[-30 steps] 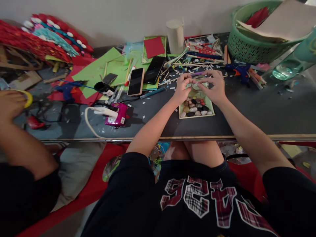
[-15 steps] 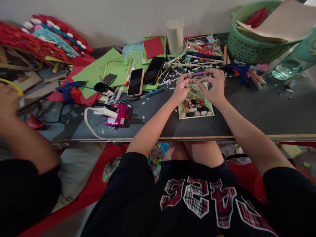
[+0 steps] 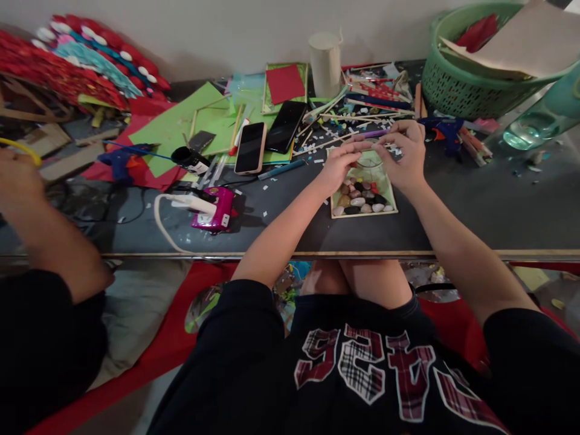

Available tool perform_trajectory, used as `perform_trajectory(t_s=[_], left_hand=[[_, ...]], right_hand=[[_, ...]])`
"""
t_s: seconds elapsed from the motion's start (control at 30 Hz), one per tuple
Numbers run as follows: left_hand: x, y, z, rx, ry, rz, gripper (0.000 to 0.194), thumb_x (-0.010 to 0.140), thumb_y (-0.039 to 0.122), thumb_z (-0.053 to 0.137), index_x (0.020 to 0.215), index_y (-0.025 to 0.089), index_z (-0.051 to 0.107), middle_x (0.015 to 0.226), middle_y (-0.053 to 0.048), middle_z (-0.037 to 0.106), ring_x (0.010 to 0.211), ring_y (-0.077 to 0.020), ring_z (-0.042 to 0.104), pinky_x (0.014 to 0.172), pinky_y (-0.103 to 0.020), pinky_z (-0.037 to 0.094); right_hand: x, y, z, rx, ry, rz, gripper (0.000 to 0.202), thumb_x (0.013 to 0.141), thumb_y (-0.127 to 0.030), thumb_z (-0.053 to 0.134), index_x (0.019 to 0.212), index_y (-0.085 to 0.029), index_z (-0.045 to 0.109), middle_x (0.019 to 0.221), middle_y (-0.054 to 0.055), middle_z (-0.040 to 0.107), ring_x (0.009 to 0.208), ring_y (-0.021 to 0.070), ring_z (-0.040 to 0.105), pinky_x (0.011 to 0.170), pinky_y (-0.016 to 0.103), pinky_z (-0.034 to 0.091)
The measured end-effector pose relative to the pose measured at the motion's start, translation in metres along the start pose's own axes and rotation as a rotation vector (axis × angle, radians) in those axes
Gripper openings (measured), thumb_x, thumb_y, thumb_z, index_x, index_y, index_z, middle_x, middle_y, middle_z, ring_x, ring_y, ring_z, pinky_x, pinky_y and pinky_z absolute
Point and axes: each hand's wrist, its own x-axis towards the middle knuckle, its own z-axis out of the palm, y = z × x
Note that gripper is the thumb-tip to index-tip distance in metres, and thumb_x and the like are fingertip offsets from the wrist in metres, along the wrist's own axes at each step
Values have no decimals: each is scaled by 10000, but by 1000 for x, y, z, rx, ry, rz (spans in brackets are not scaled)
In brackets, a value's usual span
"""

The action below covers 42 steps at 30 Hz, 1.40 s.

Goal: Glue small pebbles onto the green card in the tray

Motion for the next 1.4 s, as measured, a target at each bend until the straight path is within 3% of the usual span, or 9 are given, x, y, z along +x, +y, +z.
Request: perform_trajectory(t_s=[0.2,0.3,0.4,0.53,0.67,0.9,1.07,1.27,1.4], left_hand=[[3,-7,-2,132,78,47,242,896,203,563,976,223,790,1417,-36,652,1150,-222,693,809,-305,579],[10,-21,-7,105,176,59,247,942,251,571,1113,244,750,1382,-46,653,1154,-219,686,816,-306,578],[18,-33,-20,52,348,10,372,1002,384,592,1361,287,599,1364,-64,635,1104,-214,695,804,-328,574],[18,-31,-40,198,470,152,505,919,678,668,1240,292,618,1237,-75,665,1105,-227,666,864,-350,550],[11,-22,-43,272,437,220,594,842,839,615,1007,268,643,996,-66,679,933,-211,649,809,-365,525],[6,-21,-36,269,420,196,460,875,696,685,942,243,644,952,-49,702,868,-182,648,813,-347,521],[8,-23,-36,278,390,175,413,894,652,689,939,244,640,944,-45,709,828,-173,645,763,-331,513],[7,-21,-35,307,376,162,409,907,648,671,940,242,635,917,-33,691,748,-148,589,711,-311,477],[7,-20,-35,317,371,147,405,905,642,672,946,241,637,925,-33,691,772,-154,596,723,-307,473]], right_hand=[[-3,-6,3,2,-93,65,472,930,-760,483,1039,-371,726,1231,79,690,1291,387,544,1129,692,342],[1,-11,5,8,-113,61,469,949,-748,444,1060,-384,719,1251,84,682,1294,385,540,1131,689,345],[17,-9,4,15,-33,48,506,971,-737,437,995,-305,699,1184,116,679,1214,350,581,1077,643,441],[51,10,8,26,-58,52,353,950,-640,577,916,-297,655,1062,100,734,1002,275,631,969,526,530],[81,31,27,4,-287,-11,422,891,-525,679,1236,-291,616,1041,53,783,972,287,659,977,550,525],[125,41,77,-319,-683,-127,284,891,-42,624,1125,-194,676,1116,32,787,1144,216,597,1092,464,406],[133,40,100,-417,-657,-252,500,858,-130,784,1336,-183,650,1192,50,727,1064,143,617,1022,320,407],[132,16,90,-720,-773,-375,934,869,-132,800,1657,-289,323,1311,145,683,1175,266,641,973,403,465],[133,21,93,-613,-777,-338,926,810,-119,857,1605,-259,404,1260,103,708,1190,246,618,1043,430,447]])
